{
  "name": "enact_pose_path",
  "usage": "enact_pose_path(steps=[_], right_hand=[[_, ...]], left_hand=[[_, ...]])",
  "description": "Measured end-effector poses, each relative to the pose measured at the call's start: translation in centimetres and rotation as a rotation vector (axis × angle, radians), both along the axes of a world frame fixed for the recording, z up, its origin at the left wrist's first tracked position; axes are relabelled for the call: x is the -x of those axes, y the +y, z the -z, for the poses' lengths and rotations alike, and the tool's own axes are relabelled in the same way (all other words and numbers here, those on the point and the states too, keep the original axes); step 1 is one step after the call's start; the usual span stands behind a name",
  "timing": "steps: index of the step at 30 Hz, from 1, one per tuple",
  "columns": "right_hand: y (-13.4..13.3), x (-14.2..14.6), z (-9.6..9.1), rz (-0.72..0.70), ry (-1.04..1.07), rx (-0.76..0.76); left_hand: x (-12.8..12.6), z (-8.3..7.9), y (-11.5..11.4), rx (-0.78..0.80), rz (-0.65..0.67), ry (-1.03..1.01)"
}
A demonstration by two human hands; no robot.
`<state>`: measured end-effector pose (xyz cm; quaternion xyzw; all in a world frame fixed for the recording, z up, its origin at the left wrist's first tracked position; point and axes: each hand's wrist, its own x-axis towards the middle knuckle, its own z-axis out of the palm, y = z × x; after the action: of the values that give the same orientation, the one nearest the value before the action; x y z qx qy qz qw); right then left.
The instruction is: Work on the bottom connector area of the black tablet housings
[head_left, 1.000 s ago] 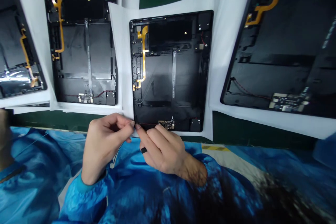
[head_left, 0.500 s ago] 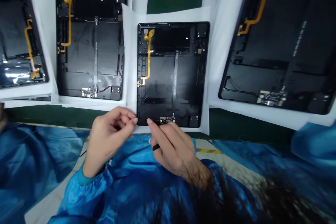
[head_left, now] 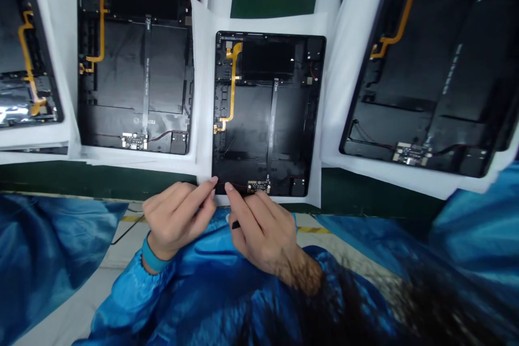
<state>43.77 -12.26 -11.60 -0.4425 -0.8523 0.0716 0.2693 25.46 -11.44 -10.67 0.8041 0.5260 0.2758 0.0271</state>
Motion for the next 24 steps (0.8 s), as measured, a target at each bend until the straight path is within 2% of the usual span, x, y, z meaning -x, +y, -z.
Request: enact_pose_path(steps=[7,11,16,24], right_hand=[[0.2,0.5,-0.1,0.084,-0.002,0.013],[0.8,0.3,-0.7,0.162,0.081,0.121],[1.7,0.1,-1.4,0.196,0.125,0.297],[1.9,0.6,-1.6,0.266,0.198,0.366]], left_hand=[[0.6,0.3,0.4,-0.039,0.118,0.070],[0.6,0.5,0.4,-0.072,0.127,0.079],[0.4,0.9,0.3,-0.101,0.110,0.089],[0.2,1.2,0.3,-0.131,0.089,0.067]])
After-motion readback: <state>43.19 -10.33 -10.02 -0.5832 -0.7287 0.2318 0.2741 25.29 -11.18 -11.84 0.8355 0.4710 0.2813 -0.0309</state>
